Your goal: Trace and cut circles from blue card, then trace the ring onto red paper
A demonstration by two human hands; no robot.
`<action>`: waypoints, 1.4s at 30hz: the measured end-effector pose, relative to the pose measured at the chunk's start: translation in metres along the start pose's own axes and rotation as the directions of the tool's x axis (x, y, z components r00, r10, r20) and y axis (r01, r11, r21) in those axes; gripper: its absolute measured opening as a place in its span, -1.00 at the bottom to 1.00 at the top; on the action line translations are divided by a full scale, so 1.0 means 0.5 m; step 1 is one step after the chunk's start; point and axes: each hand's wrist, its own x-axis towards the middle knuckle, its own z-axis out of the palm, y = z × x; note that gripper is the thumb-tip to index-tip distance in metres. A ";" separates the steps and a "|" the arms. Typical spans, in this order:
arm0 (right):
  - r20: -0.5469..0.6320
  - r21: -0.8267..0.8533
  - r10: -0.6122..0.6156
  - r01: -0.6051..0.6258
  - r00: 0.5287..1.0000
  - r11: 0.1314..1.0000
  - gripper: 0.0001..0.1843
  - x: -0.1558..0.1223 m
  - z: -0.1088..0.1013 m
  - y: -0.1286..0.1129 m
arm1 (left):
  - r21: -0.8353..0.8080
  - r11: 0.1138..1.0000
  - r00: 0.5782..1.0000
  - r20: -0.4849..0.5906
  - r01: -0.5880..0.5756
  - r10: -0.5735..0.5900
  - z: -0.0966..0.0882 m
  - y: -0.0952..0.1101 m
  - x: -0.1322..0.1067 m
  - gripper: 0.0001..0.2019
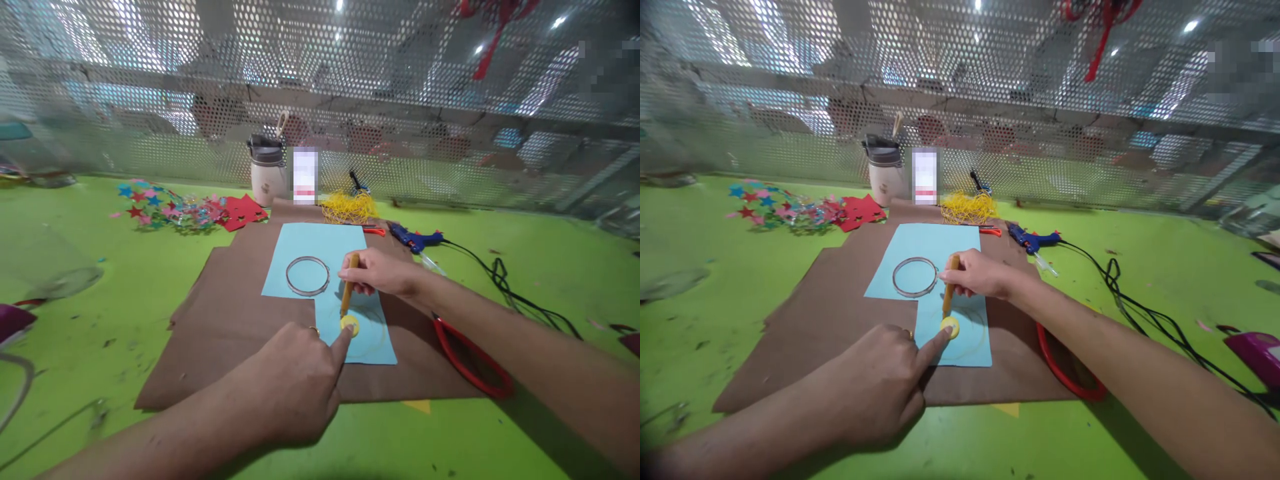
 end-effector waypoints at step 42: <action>0.475 -0.246 0.025 0.105 0.880 0.964 -0.84 0.032 -0.005 -0.072 | -0.033 0.999 0.995 -0.089 -0.042 0.039 0.014 -0.003 -0.003 -0.40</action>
